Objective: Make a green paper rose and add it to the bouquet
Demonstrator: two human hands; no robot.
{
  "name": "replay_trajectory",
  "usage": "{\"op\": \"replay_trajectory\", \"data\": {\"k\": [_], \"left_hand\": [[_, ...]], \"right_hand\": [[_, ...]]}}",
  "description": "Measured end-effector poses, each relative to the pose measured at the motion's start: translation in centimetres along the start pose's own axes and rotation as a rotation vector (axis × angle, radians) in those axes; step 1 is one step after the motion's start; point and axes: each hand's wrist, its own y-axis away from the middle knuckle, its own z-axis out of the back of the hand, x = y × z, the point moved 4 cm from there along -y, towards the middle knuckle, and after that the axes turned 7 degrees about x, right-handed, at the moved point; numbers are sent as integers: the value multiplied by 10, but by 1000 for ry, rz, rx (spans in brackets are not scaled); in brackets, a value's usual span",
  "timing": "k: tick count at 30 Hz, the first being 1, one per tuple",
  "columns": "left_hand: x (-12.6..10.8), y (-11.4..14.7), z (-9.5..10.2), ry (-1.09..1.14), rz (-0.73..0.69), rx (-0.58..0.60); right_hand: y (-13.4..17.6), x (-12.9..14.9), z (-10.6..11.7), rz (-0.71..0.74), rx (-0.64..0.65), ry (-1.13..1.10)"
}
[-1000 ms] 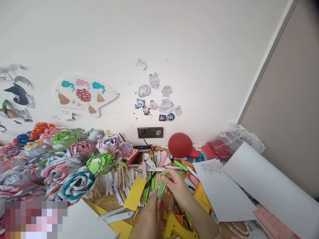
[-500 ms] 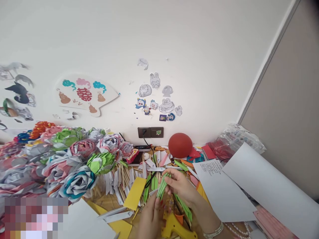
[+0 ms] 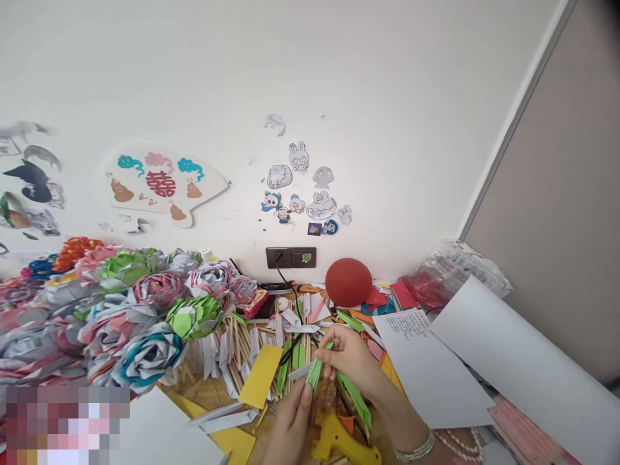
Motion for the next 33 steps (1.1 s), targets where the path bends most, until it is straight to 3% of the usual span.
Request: {"op": "replay_trajectory", "data": {"k": [4,8,14,19,24,29,33], "left_hand": [[0,-1,3,-159,-24,34],[-3,-4,4,-222,-1,-5],[1,-9,-6,125,25,120],[1,-7,-8,297,67,245],[-6,-8,1,279,32,211],[-7,-11,3,191,46,263],[-1,-14,8,209,76,168]], "right_hand": [[0,1,-9,-15,-28,56],[-2,-3,-15,-55,-60,50],[-2,-1,-14,-26,88,-34],[1,0,-16,-50,7,137],[1,-11,-26,-102,3,186],[1,-11,-31,-96,21,155],[-1,1,-7,-8,0,239]]}}
